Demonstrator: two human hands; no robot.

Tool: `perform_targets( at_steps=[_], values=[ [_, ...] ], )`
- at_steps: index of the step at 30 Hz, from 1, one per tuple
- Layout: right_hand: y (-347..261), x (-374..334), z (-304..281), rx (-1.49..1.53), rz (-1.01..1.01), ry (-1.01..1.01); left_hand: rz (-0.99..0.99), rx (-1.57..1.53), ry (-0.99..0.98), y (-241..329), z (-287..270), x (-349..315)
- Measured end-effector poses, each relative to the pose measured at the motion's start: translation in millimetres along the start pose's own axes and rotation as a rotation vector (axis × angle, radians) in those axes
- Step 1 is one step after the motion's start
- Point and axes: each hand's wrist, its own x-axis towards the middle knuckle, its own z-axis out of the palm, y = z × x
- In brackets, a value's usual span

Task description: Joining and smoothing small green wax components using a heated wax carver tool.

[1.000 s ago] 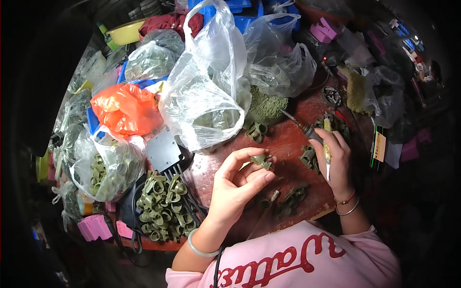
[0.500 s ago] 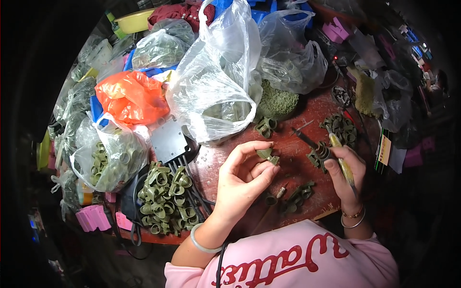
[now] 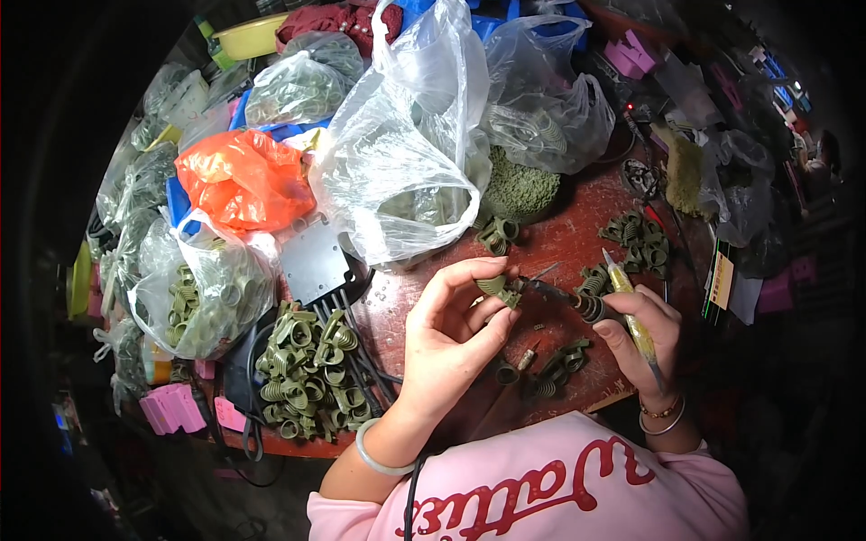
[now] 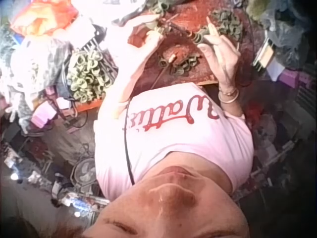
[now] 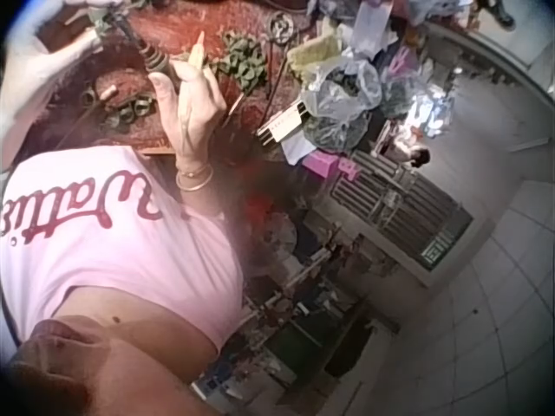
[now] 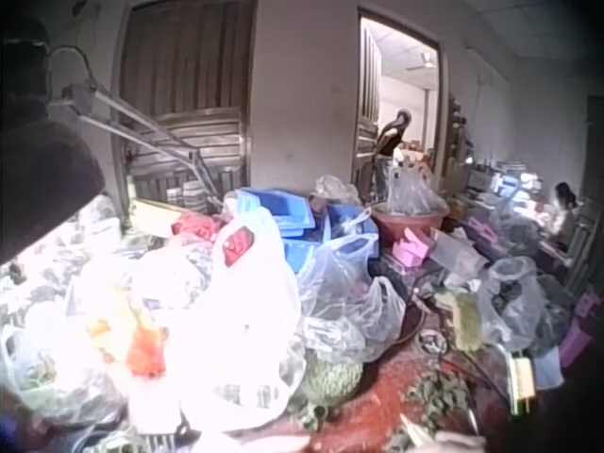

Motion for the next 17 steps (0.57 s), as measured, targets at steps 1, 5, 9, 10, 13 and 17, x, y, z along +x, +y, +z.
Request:
perform_targets(
  at_steps=[1, 5, 9, 10, 13, 17],
  values=[
    [0.1, 0.0, -0.1, -0.002, -0.003, 0.000, 0.000, -0.001, 0.000, -0.2, -0.2, 0.0],
    [-0.9, 0.2, 0.0, -0.013, 0.002, -0.001, 0.017, 0.007, -0.004, -2.7, -1.8, -0.1],
    [-0.4, 0.5, 0.6, -0.008, 0.014, -0.008, 0.022, 0.016, 0.004, -2.4, -1.3, 0.3],
    [0.1, 0.6, 0.9, -0.005, 0.011, -0.005, 0.022, 0.015, 0.004, -2.5, -1.4, 0.5],
    [0.4, 0.3, 0.7, 0.001, 0.001, -0.004, 0.023, 0.012, -0.002, -2.8, -1.8, 0.2],
    [1.3, 0.5, 0.2, 0.008, 0.009, -0.012, -0.006, 0.017, -0.011, -2.1, -2.9, -1.0]
  ],
)
